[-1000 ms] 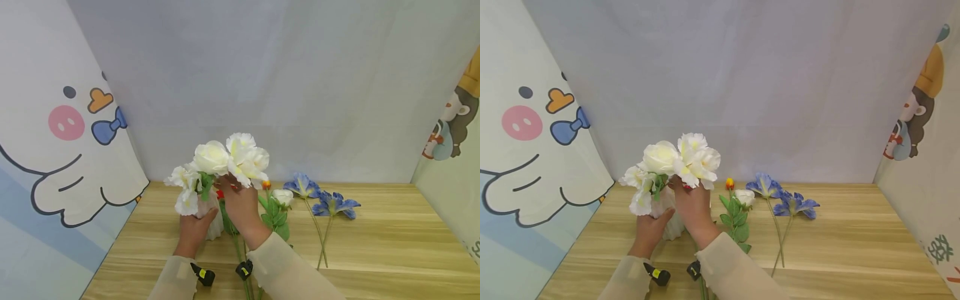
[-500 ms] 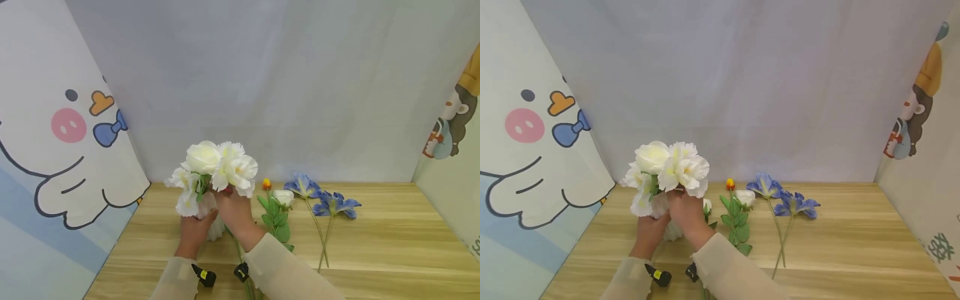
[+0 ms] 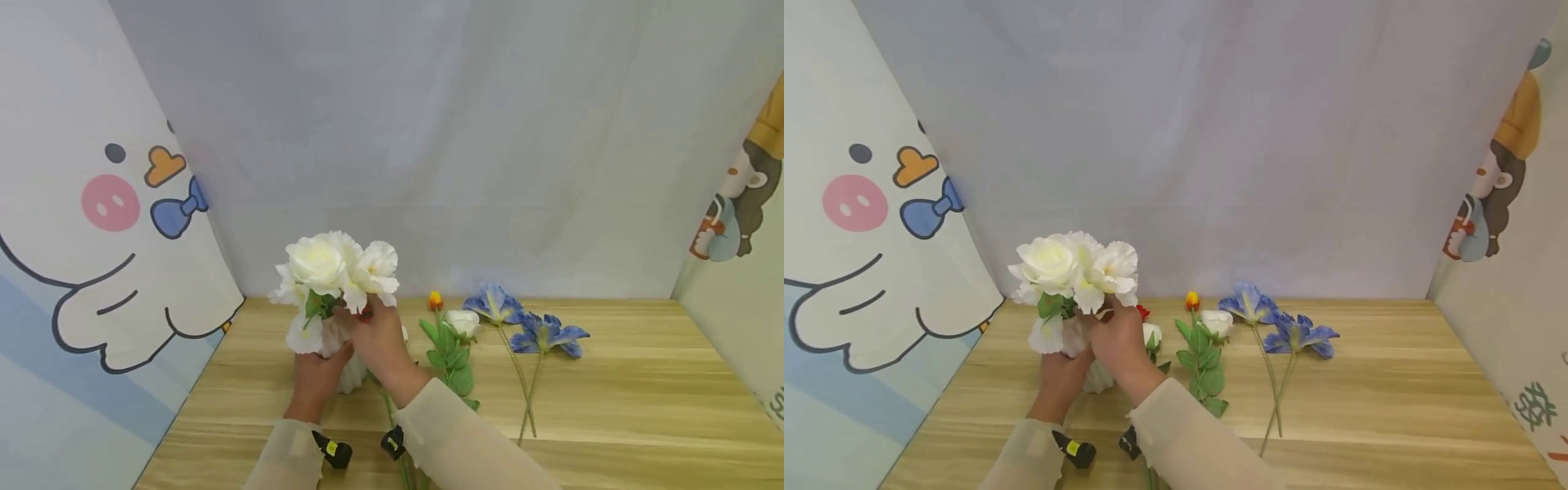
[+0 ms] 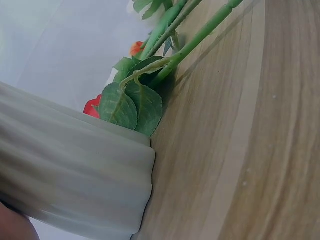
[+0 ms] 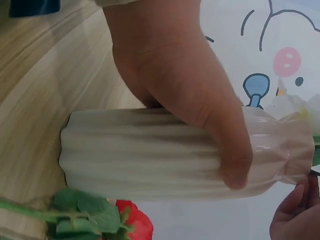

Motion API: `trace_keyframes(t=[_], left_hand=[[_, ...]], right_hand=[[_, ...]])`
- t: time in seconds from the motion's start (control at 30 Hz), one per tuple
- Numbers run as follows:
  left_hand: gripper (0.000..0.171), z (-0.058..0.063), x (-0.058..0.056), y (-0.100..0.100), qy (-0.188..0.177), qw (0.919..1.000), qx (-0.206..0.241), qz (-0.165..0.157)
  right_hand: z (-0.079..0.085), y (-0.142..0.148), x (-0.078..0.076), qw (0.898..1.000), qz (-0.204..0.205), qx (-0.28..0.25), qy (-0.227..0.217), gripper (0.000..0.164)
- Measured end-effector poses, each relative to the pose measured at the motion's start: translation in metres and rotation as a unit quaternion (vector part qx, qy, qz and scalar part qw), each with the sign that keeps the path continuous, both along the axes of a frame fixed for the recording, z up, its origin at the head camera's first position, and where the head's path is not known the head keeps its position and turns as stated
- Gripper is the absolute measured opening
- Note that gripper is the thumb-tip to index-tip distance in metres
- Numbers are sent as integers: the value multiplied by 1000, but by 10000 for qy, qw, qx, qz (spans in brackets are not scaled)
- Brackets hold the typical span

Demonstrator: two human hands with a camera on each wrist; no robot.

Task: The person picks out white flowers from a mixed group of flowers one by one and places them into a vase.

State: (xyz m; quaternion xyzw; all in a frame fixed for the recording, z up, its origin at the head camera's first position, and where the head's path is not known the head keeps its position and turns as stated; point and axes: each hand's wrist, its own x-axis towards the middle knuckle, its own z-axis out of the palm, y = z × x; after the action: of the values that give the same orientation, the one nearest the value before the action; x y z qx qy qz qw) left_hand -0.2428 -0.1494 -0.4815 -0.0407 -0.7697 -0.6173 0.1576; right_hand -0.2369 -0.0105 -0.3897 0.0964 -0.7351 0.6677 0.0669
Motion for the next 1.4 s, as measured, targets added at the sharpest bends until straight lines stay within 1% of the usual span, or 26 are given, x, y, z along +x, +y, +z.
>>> trace_keyframes(t=[0.03, 0.1, 0.17, 0.23, 0.33, 0.43, 0.53, 0.6, 0.63, 0.7, 0.8, 0.83, 0.9, 0.97, 1.03, 1.2, 1.33, 1.4], left_hand=[[59, -4, -3, -1, 37, 10000, 20, 18], [58, -5, -3, -1, 81, 10000, 6, 8], [58, -5, -3, -1, -2, 10000, -40, 44], [58, -5, -2, 0, -107, 9998, -101, 110], [58, -5, -1, 0, -176, 9994, -192, 215], [59, -5, 0, 0, -140, 9995, -177, 236], [61, -5, -1, 0, -81, 9997, -101, 203], [61, -5, -1, 0, -62, 9999, -27, 156], [62, -6, -1, 0, -51, 9999, 1, 145], [62, -6, -1, 0, -70, 9998, -2, 187], [61, -6, 0, 0, -181, 9993, -121, 291], [60, -6, 0, 0, -189, 9993, -132, 309], [60, -6, 0, 0, -169, 9993, -129, 300], [58, -6, -1, 0, -100, 9996, -63, 240], [57, -6, -1, 0, -31, 9998, 2, 180], [56, -6, 0, 0, -40, 9998, 7, 201], [60, -6, 0, 0, -62, 9997, -115, 230], [62, -6, 0, -1, -67, 9996, -143, 230]], right_hand=[[-1, 0, -1, 9993, 147, -335, -85, 29], [-1, 0, -3, 9924, 431, -1128, -219, 31], [-1, 0, -5, 9804, 587, -1854, -311, 38], [0, 1, -6, 9668, 675, -2449, -281, 44], [2, 1, -7, 9572, 601, -2824, -201, 45], [5, 1, -9, 9491, 533, -3098, -171, 43], [7, 1, -10, 9511, 424, -3053, -201, 39], [8, 2, -10, 9565, 331, -2892, -213, 36], [8, 1, -11, 9571, 316, -2874, -216, 35], [9, 1, -12, 9602, 241, -2773, -218, 32], [9, -2, -15, 9657, 92, -2589, -199, 26], [9, -3, -16, 9684, 26, -2488, -183, 23], [9, -4, -17, 9781, -168, -2070, -156, 18], [7, -6, -20, 9840, -303, -1746, -161, 16], [7, -7, -20, 9886, -351, -1436, -279, 14], [7, -9, -21, 9930, -404, -962, -550, 21], [6, -9, -24, 9931, -482, -759, -748, 24], [6, -9, -23, 9918, -361, -863, -869, 24]])
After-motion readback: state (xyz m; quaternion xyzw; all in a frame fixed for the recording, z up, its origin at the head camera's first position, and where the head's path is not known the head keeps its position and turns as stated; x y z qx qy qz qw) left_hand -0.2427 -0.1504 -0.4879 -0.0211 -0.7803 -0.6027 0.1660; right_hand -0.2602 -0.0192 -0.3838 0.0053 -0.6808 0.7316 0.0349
